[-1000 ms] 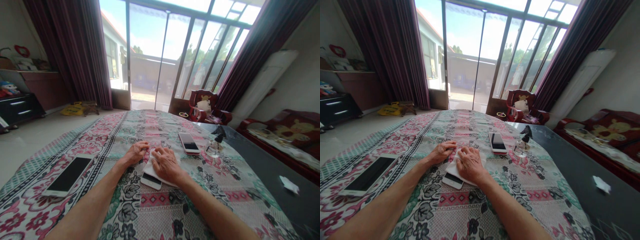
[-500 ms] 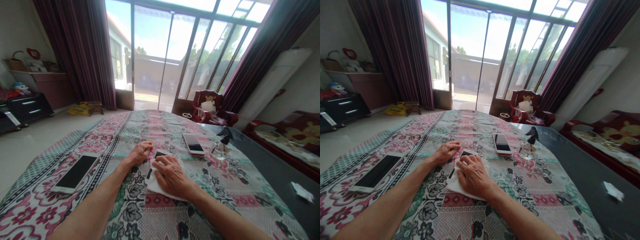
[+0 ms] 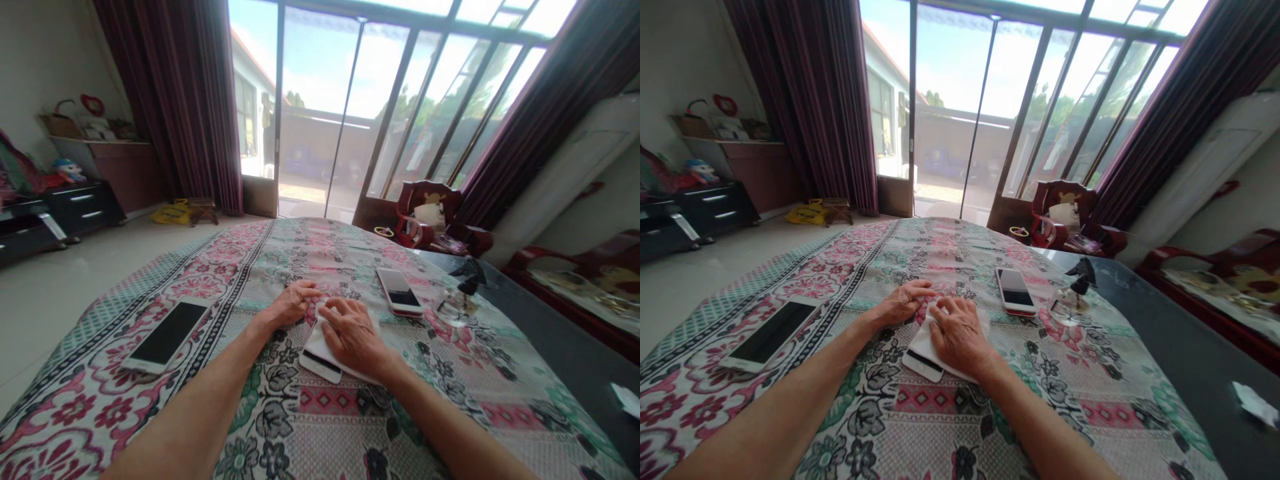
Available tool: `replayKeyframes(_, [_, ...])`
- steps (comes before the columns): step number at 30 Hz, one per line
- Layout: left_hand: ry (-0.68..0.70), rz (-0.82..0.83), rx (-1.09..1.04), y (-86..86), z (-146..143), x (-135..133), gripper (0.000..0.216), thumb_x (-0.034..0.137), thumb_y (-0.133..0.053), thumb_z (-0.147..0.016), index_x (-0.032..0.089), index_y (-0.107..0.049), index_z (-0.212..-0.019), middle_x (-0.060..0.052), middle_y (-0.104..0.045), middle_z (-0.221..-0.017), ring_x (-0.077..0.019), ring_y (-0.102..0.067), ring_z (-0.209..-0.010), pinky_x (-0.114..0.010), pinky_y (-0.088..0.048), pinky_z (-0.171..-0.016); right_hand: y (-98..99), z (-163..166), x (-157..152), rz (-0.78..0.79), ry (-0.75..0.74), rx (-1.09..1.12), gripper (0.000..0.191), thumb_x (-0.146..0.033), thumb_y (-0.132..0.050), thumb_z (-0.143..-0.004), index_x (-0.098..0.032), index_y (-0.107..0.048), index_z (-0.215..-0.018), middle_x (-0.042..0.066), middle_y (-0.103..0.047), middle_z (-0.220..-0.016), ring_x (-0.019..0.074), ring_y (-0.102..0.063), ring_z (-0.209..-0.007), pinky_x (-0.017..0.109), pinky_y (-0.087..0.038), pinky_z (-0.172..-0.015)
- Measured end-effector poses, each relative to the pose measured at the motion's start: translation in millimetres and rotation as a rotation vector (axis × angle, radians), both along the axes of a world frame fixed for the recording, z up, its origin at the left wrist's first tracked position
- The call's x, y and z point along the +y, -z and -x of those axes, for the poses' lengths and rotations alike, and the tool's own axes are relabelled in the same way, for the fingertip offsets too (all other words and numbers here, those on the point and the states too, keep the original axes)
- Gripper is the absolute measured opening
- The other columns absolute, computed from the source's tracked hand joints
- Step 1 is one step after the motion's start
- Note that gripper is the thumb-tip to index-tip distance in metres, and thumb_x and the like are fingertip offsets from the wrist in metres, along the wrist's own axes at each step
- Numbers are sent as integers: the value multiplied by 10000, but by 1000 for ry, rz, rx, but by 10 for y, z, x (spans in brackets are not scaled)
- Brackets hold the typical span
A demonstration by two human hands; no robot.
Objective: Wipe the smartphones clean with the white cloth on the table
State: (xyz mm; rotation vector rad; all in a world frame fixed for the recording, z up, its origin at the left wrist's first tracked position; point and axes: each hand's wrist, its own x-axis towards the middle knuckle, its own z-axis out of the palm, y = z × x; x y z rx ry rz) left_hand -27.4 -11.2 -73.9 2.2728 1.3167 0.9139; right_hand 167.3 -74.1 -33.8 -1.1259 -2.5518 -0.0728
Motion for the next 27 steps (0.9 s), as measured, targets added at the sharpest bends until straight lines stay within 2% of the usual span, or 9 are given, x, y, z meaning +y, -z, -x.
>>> replayKeyframes(8, [11, 36, 26, 39, -16, 14, 493, -15, -443, -748, 202, -720, -1094, -74, -548, -1374, -216, -513, -1241, -365, -363, -1100, -66, -24, -207, 65, -88, 27, 219, -249, -464, -903, -264, -607, -1068, 43, -596, -1103, 222, -488, -1014, 389, -311, -932])
replayKeyframes(15, [27, 66, 33, 96, 6, 86, 470, 3, -485, -737, 193, -718, -1098, -78, -559, -1358, -220, -495, -1259, -345, -351, -1104, 0, -9, -78, 36, 2, 22, 253, -271, -451, -910, -247, -582, -1125, 71, -573, -1149, 238, -484, -1040, 395, -325, -918])
replayKeyframes(19, [50, 66, 73, 61, 12, 84, 480, -7, -463, -749, 185, -713, -1111, -95, -543, -1370, -226, -489, -1264, -346, -349, -1098, 12, 15, -40, 29, -22, 14, 219, -262, -447, -911, -257, -598, -1069, 58, -577, -1143, 237, -479, -1043, 397, -319, -921])
replayKeyframes(27, [59, 33, 38, 94, 7, 93, 452, 4, -488, -755, 201, -726, -1084, -98, -566, -1341, -231, -493, -1252, -360, -358, -1091, -43, 66, -331, 75, -114, 22, 229, -256, -455, -908, -253, -616, -1071, 53, -594, -1110, 221, -473, -1013, 392, -303, -924])
